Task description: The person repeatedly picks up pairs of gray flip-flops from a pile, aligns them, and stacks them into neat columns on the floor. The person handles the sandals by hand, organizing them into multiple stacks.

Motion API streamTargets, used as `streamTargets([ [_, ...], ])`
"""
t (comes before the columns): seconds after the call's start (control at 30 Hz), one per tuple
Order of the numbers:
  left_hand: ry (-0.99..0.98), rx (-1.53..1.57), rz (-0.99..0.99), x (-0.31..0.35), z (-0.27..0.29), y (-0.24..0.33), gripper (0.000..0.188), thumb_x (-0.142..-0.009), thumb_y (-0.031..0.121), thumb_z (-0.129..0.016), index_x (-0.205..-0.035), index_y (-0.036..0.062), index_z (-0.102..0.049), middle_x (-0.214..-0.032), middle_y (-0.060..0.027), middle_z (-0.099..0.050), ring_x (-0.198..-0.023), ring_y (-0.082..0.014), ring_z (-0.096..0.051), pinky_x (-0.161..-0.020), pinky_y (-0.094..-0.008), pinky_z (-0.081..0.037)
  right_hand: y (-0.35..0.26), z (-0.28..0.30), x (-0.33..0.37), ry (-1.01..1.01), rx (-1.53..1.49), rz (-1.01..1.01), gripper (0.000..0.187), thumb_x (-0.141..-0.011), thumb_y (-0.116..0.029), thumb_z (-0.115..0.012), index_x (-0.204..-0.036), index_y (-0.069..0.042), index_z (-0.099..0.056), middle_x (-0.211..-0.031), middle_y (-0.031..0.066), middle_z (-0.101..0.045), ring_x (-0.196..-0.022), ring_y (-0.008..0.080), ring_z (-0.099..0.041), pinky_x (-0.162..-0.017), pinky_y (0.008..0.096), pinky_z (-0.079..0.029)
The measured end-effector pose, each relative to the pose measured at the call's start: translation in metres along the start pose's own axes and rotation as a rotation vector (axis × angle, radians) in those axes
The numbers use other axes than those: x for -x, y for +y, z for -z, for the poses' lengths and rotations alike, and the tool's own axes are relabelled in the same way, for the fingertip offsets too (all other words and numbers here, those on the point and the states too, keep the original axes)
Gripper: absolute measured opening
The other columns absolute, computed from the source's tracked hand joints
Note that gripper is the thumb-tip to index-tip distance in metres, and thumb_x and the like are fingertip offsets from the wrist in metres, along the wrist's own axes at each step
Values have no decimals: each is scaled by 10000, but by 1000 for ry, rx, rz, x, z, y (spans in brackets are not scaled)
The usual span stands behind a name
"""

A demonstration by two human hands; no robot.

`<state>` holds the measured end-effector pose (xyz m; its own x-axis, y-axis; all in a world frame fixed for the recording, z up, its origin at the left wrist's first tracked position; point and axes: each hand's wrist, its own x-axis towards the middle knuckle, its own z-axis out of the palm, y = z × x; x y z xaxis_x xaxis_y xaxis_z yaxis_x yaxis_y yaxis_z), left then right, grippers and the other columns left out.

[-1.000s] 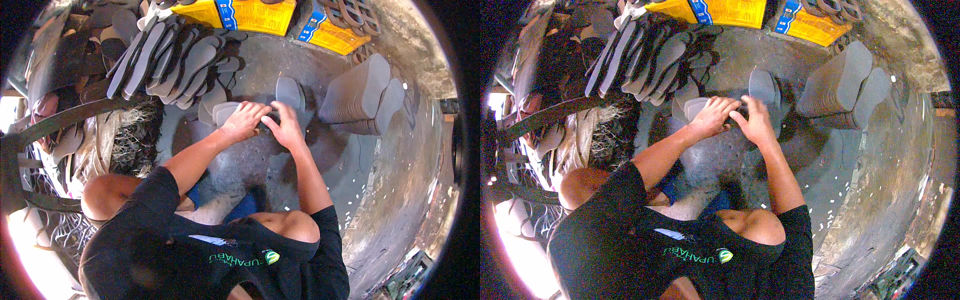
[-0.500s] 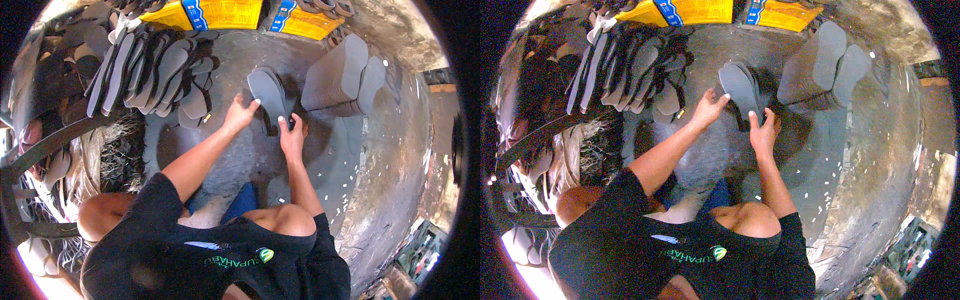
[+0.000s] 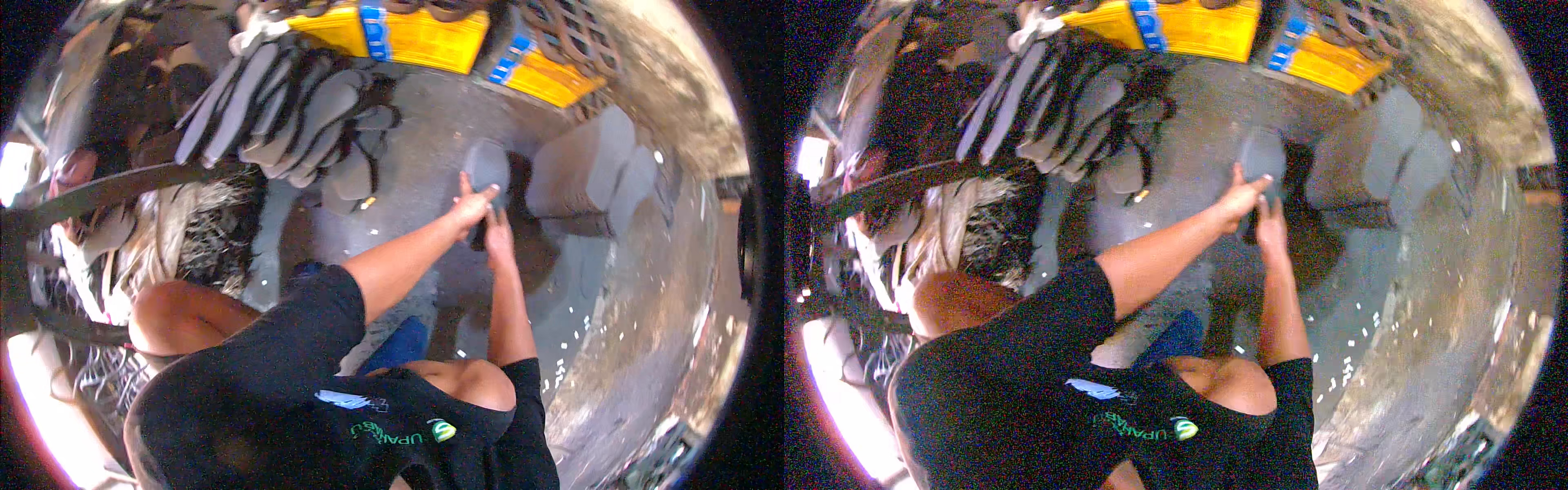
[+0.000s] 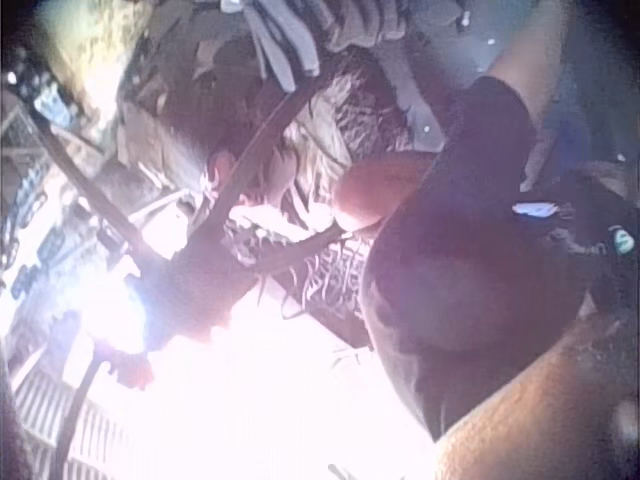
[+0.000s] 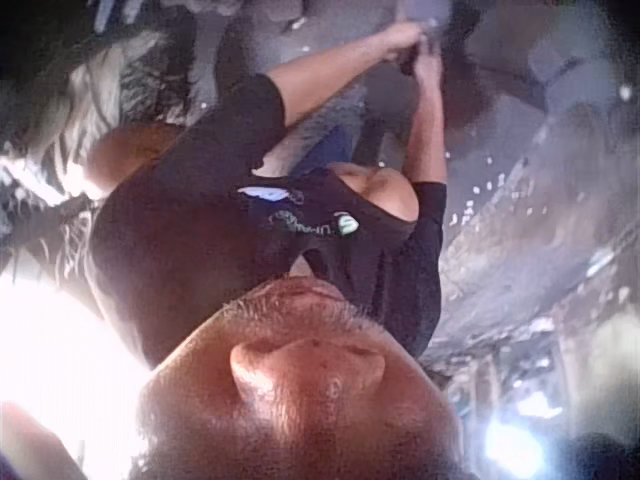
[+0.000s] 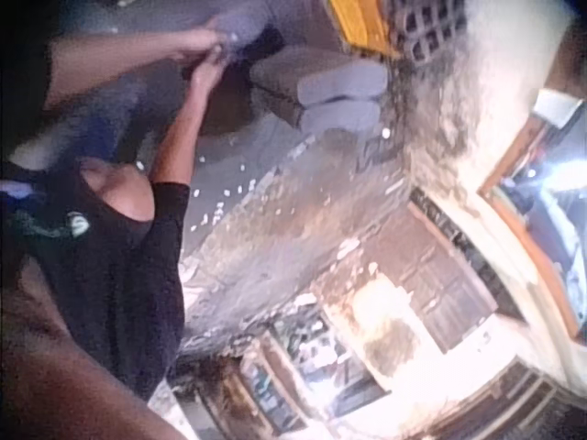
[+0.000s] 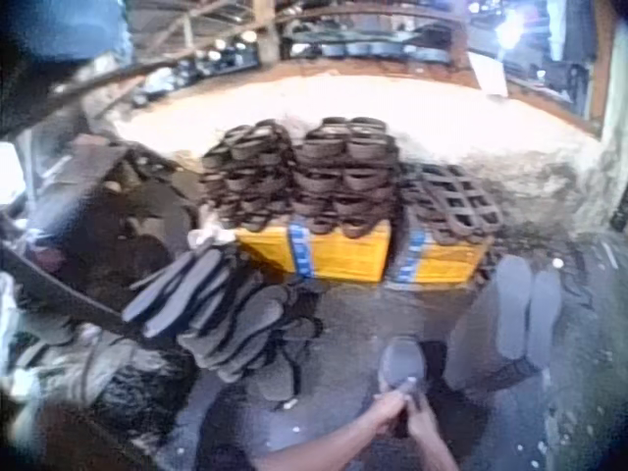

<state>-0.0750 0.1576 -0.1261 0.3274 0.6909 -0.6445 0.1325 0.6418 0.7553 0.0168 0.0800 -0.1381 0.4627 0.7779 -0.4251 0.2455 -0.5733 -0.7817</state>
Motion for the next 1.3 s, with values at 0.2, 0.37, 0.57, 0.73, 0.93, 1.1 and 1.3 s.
streamTargets([
  [0.2, 116, -753, -218, 25, 39, 63, 983, -919, 508, -702, -1619, 0, -236, -1596, -281, -380, -1475, -437, -383, -1213, -488, -338, 0, -5, -12, 39, -50, 48, 812, -1020, -558, -550, -1515, 72, -416, -1466, 321, -532, -1313, 458, -553, -1101, 458, -435],
  [0.37, 886, -1131, -890, 67, 163, 148, 725, -776, 385, -827, -1345, 40, -540, -1412, -207, -514, -1439, -396, -386, -1156, -692, -270, -29, -14, 8, 460, 239, 414, 740, -960, -491, -696, -1428, 52, -515, -1343, 300, -585, -1273, 473, -528, -1110, 518, -398],
  [0.57, 1219, -1204, -416, 114, 320, 209, 1283, -649, 663, -880, -1620, 116, -245, -1674, -187, -250, -1567, -385, -192, -1148, -790, -162, -159, -68, 25, -77, 56, 776, 773, -942, -494, -718, -1452, 33, -475, -1389, 299, -569, -1316, 438, -528, -1138, 490, -403],
  [0.73, 1117, -1223, -324, 115, 372, 207, 1540, -481, 832, -848, -1671, 192, -109, -1715, -203, -163, -1581, -429, -123, -1115, -842, -121, -280, -163, 10, -348, 127, 866, 836, -938, -527, -717, -1489, 36, -436, -1408, 295, -573, -1302, 403, -578, -1089, 472, -464],
  [0.93, 943, -1163, -294, 108, 441, 205, 1547, -512, 721, -917, -1677, 157, -70, -1657, -250, -282, -1542, -443, -255, -1159, -742, -253, -370, -253, -15, -432, 28, 601, 815, -953, -545, -697, -1445, 70, -487, -1379, 219, -637, -1208, 292, -662, -1041, 423, -505],
  [1.1, 854, -1270, -59, 125, 392, 229, 1273, -675, 458, -872, -1664, 146, -134, -1592, -276, -342, -1492, -450, -325, -1076, -793, -345, -382, -271, -33, -633, -335, 165, 550, -892, -526, -778, -1241, -110, -692, -1064, -2, -721, -876, 135, -661, -833, 333, -553],
  [1.3, 814, -1254, -134, 129, 395, 228, 1219, -711, 433, -830, -1660, 156, -117, -1612, -282, -305, -1503, -464, -301, -1086, -791, -335, -366, -269, -13, -821, -937, 22, 803, -891, -662, -715, -1343, -20, -546, -1224, 110, -631, -1092, 235, -603, -988, 414, -505],
])
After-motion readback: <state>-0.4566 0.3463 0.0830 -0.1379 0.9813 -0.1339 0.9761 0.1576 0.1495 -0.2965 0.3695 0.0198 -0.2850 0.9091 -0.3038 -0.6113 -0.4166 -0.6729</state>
